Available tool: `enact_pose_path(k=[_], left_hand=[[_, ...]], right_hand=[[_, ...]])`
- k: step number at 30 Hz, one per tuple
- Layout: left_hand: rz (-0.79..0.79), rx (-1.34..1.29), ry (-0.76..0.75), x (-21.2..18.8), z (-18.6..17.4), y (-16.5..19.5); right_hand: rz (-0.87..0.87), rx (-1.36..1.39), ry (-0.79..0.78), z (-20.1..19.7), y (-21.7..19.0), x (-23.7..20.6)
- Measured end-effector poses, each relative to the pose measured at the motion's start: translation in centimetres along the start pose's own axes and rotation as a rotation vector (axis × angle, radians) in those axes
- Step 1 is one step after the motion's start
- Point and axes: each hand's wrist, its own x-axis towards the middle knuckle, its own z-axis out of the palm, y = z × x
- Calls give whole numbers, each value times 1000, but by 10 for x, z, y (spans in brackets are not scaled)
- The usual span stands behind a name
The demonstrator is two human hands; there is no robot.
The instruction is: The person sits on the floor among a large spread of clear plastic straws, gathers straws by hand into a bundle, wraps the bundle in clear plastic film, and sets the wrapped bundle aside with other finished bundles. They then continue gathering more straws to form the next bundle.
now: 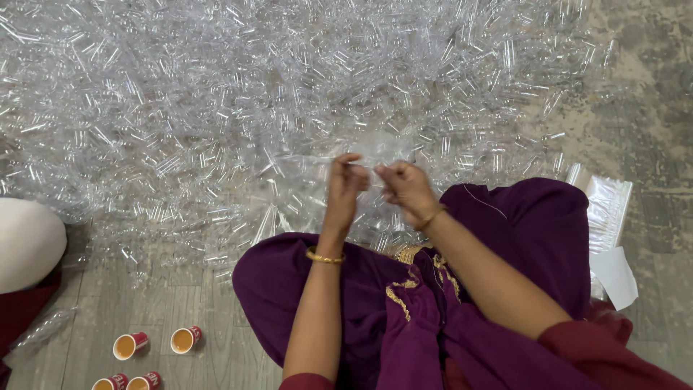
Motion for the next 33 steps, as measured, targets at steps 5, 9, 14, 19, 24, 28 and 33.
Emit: enact_pose_path(k=[5, 9, 14, 19, 24, 28, 33], left_hand=[[-26, 77, 64, 3, -24, 2], [38, 194, 252, 5, -42, 7], [309, 533, -99, -4, -15, -7], [-26, 953, 73, -1, -27, -11], [277, 1166, 440, 4, -41, 5], [35, 997, 186, 1, -17, 21], [164, 901, -63, -5, 9, 40]], right_hand=[[-88, -79, 127, 0, 17, 11], [-61, -74, 258, -28, 0, 8], [-73, -160, 120, -18, 6, 3], [-146, -503, 134, -18, 9, 9], [-210, -898, 285, -57, -22, 0], [-605, -1210, 260, -50, -44, -22], [-1168, -1441, -129, -24, -52, -46]])
